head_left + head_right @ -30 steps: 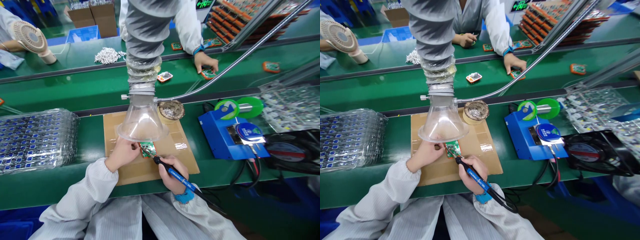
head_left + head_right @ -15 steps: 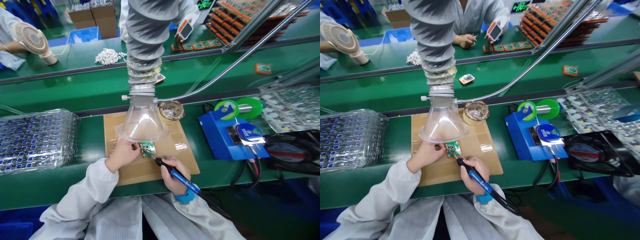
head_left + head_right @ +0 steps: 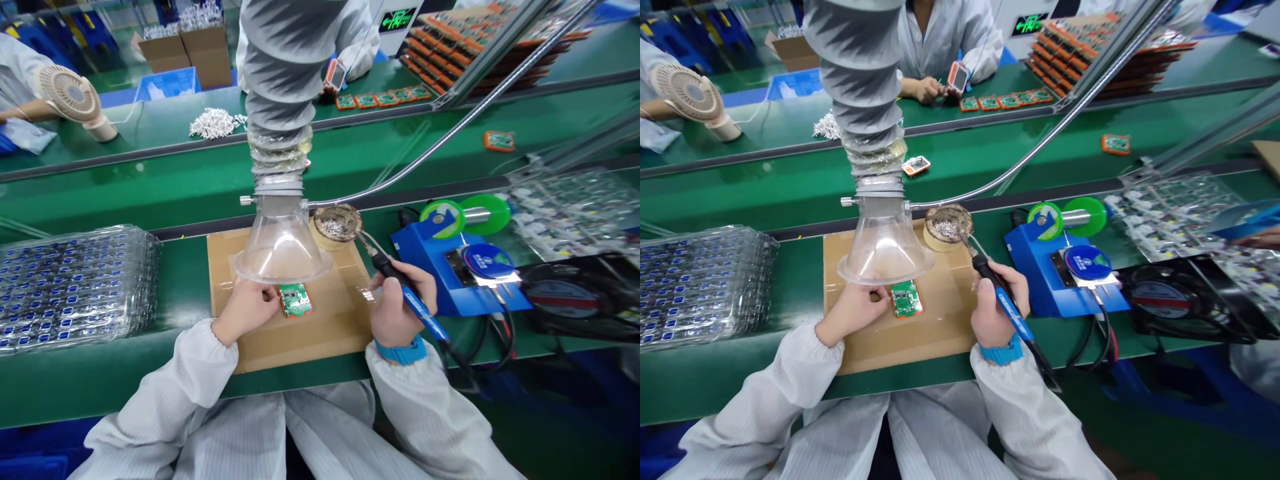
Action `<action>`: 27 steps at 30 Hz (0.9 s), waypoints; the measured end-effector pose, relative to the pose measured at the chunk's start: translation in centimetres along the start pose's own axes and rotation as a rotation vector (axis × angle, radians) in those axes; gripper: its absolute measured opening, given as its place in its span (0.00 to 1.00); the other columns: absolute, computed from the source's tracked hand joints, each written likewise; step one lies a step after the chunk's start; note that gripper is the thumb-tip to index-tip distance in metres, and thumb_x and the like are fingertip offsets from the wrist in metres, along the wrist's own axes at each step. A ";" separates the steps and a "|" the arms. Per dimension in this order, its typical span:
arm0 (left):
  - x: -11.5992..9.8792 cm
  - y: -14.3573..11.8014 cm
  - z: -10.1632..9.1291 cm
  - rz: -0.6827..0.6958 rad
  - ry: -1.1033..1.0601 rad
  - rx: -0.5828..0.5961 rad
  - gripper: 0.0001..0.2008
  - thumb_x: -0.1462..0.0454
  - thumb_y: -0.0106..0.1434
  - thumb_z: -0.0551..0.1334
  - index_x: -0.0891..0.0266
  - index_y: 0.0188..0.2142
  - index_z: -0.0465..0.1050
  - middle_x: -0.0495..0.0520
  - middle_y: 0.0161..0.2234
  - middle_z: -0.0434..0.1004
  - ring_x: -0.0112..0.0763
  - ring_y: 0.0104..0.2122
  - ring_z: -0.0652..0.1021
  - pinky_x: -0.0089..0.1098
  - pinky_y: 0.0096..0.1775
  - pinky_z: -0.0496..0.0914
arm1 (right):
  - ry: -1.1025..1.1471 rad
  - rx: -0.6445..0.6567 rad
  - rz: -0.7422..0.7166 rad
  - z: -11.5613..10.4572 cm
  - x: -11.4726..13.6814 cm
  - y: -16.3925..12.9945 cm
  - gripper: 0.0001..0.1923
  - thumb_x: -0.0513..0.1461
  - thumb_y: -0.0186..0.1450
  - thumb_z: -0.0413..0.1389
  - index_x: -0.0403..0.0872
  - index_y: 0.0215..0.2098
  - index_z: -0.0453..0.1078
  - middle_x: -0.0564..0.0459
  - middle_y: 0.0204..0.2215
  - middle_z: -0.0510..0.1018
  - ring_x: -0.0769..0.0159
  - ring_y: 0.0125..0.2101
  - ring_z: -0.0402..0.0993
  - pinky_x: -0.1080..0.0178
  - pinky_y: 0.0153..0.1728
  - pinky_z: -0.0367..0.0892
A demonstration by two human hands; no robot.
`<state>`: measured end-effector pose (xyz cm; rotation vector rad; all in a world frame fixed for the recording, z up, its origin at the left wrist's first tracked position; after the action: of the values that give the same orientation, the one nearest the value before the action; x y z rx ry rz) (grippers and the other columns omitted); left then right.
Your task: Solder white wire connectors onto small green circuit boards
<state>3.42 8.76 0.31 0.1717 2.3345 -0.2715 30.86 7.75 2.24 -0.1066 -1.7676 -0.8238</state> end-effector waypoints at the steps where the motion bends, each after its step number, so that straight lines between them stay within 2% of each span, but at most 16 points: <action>1: -0.1 0.0 0.0 0.008 0.015 0.009 0.09 0.73 0.56 0.60 0.61 0.23 0.70 0.51 0.28 0.78 0.36 0.34 0.76 0.39 0.43 0.70 | -0.012 0.031 0.005 0.6 -0.2 0.4 0.15 0.47 0.67 0.60 0.48 0.48 0.74 0.51 0.36 0.79 0.64 0.29 0.76 0.57 0.35 0.73; 4: -0.6 -0.6 0.3 0.104 0.094 0.071 0.06 0.72 0.57 0.61 0.60 0.27 0.71 0.53 0.32 0.78 0.40 0.38 0.76 0.42 0.46 0.70 | -0.052 0.125 0.074 2.1 -1.1 0.5 0.17 0.47 0.67 0.61 0.48 0.51 0.75 0.48 0.41 0.81 0.60 0.36 0.79 0.55 0.41 0.74; 7: -1.1 -1.7 0.0 0.196 0.153 0.078 0.06 0.69 0.62 0.59 0.61 0.28 0.69 0.57 0.37 0.76 0.43 0.42 0.75 0.45 0.48 0.68 | -0.001 0.100 0.135 1.8 -1.6 -0.1 0.17 0.47 0.67 0.60 0.48 0.52 0.74 0.49 0.39 0.80 0.63 0.31 0.77 0.57 0.36 0.73; 9: -0.7 -2.5 -0.8 0.186 0.048 0.079 0.08 0.67 0.65 0.57 0.61 0.28 0.66 0.58 0.40 0.76 0.42 0.44 0.74 0.44 0.48 0.68 | 0.044 0.067 0.156 1.3 -1.5 -0.4 0.16 0.46 0.67 0.60 0.48 0.50 0.74 0.52 0.35 0.79 0.67 0.27 0.75 0.60 0.32 0.72; 11: 0.6 -3.2 -1.6 0.085 -0.196 0.139 0.10 0.62 0.68 0.58 0.60 0.29 0.66 0.57 0.40 0.76 0.39 0.43 0.75 0.40 0.46 0.70 | 0.069 0.061 0.174 0.9 -1.3 -0.4 0.15 0.46 0.67 0.60 0.48 0.49 0.74 0.54 0.32 0.78 0.68 0.25 0.73 0.61 0.30 0.71; 13: 2.7 -3.7 -2.5 -0.103 -0.494 0.181 0.13 0.56 0.68 0.60 0.60 0.31 0.66 0.55 0.36 0.77 0.35 0.37 0.76 0.35 0.40 0.71 | 0.089 0.060 0.178 0.7 -1.0 -0.3 0.15 0.47 0.67 0.60 0.48 0.48 0.74 0.55 0.30 0.77 0.68 0.25 0.73 0.62 0.29 0.71; 14: 4.0 -3.8 -3.2 -0.205 -0.628 0.157 0.14 0.54 0.67 0.61 0.61 0.31 0.65 0.54 0.34 0.77 0.32 0.33 0.76 0.32 0.36 0.70 | 0.101 0.058 0.176 0.7 -0.8 -0.3 0.15 0.47 0.67 0.60 0.48 0.47 0.74 0.55 0.30 0.77 0.68 0.24 0.73 0.62 0.28 0.70; 17: 7.3 -3.4 -6.1 -0.398 -0.870 -0.077 0.16 0.54 0.59 0.67 0.61 0.31 0.64 0.51 0.30 0.74 0.28 0.27 0.74 0.27 0.28 0.68 | 0.132 0.054 0.162 0.6 -0.3 -0.1 0.14 0.47 0.67 0.60 0.48 0.46 0.73 0.55 0.29 0.77 0.68 0.23 0.73 0.62 0.27 0.70; 20: 9.3 -0.7 -9.7 -0.429 -0.851 -0.315 0.13 0.58 0.55 0.66 0.61 0.30 0.64 0.50 0.29 0.73 0.28 0.23 0.73 0.28 0.25 0.69 | 0.149 0.041 0.157 0.4 -0.1 -0.1 0.14 0.47 0.67 0.61 0.47 0.46 0.74 0.55 0.28 0.77 0.68 0.22 0.72 0.62 0.27 0.69; 23: 10.3 3.6 -14.6 -0.433 -0.560 -0.600 0.06 0.62 0.58 0.60 0.61 0.30 0.63 0.53 0.30 0.74 0.32 0.25 0.76 0.33 0.28 0.73 | 0.146 0.048 0.168 0.3 -0.4 -0.2 0.14 0.47 0.66 0.61 0.47 0.46 0.74 0.54 0.29 0.78 0.67 0.23 0.73 0.61 0.28 0.70; 25: 9.7 6.7 -17.8 -0.416 -0.344 -0.813 0.02 0.66 0.59 0.59 0.61 0.32 0.65 0.56 0.36 0.76 0.37 0.36 0.79 0.37 0.38 0.76 | 0.120 0.064 0.183 0.4 -0.7 -0.4 0.14 0.47 0.66 0.61 0.47 0.46 0.75 0.52 0.32 0.79 0.66 0.25 0.74 0.60 0.30 0.71; 27: 7.6 10.4 -19.5 -0.320 -0.122 -0.906 0.06 0.69 0.60 0.61 0.62 0.38 0.69 0.59 0.44 0.77 0.40 0.49 0.78 0.39 0.51 0.74 | 0.087 0.079 0.194 0.5 -0.9 -0.6 0.14 0.47 0.66 0.61 0.48 0.46 0.75 0.50 0.34 0.80 0.64 0.28 0.77 0.59 0.32 0.73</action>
<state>-13.16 23.92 6.71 -0.6409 2.1312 0.6093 30.50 7.85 1.09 -0.1847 -1.6763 -0.6091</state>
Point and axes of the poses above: each hand's wrist, its own y-axis towards the middle knuckle, its own z-axis out of the palm, x = y × z, the point moved 7 cm from there along y, towards the middle knuckle
